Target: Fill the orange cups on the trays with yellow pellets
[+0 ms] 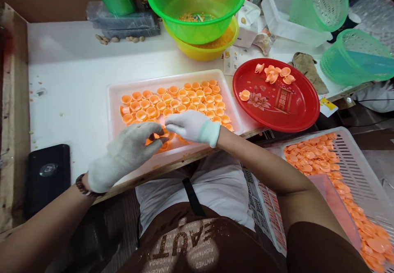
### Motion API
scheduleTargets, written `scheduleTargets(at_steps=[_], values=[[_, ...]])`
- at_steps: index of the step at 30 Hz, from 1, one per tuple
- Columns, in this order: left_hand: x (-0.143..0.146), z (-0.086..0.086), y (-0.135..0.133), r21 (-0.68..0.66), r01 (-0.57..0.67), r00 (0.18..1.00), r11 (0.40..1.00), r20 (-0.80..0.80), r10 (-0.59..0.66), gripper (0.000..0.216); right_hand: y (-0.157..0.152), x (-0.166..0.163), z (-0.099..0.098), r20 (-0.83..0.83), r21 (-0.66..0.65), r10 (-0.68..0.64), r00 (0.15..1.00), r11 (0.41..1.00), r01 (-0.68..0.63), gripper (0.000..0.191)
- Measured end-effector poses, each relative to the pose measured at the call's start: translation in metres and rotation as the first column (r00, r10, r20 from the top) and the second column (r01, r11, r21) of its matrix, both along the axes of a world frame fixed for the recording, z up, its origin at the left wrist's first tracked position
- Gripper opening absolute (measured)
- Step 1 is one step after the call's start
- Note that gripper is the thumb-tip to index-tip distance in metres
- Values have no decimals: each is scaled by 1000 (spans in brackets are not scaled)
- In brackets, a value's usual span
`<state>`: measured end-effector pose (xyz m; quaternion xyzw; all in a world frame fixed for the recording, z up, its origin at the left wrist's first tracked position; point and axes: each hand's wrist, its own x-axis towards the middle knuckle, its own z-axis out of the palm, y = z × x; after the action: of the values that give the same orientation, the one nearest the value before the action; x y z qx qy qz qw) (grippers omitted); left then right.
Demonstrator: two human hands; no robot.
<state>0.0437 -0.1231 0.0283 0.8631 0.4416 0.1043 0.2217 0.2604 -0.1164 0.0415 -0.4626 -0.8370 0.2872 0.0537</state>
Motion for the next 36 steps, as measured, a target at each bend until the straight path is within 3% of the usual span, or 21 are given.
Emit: scheduleTargets(at_steps=[3, 7, 11, 13, 15, 19, 22, 25, 29, 32, 36], values=[[9, -11, -5, -11, -47, 994, 999, 101, 48, 9, -7, 0, -3, -130, -153, -136, 982, 981, 116, 23], [-4, -18, -6, -24, -6, 983, 1000, 182, 10, 18, -11, -14, -9, 82, -133, -139, 987, 980, 149, 21], [-25, -16, -7, 48, 241, 970, 969, 29, -242, 39, -10, -37, -8, 365, -88, -41, 930, 993, 79, 25], [-31, -13, -10, 23, 360, 931, 933, -71, -358, 43, -8, -42, -4, 408, -107, 4, 913, 993, 44, 25], [-35, -11, -13, 24, 391, 914, 920, -129, -385, 45, -5, -35, 0, 366, -100, 4, 931, 994, 34, 25], [-42, -11, -13, 70, 360, 933, 930, -15, -360, 40, -1, 4, 9, 243, -22, -70, 968, 997, 77, 22], [-37, -17, -3, 199, 240, 967, 950, 33, -252, 37, -4, 28, 8, 289, -34, -41, 957, 998, 54, 19], [-21, -21, 12, 304, 207, 974, 930, -151, -167, 33, -8, 34, -1, 329, -61, 6, 944, 998, 15, 24], [-8, -16, 23, 258, 281, 896, 924, -414, -157, 27, -7, 33, -11, 281, -109, 19, 960, 994, 12, 15], [-13, -10, 24, 230, 274, 877, 934, -458, -144, 27, -9, 29, -7, 296, -104, -30, 955, 993, 64, 19], [-27, -6, 25, 234, 236, 918, 943, -371, -138, 29, -12, 21, 1, 430, -89, -89, 899, 986, 140, 21]])
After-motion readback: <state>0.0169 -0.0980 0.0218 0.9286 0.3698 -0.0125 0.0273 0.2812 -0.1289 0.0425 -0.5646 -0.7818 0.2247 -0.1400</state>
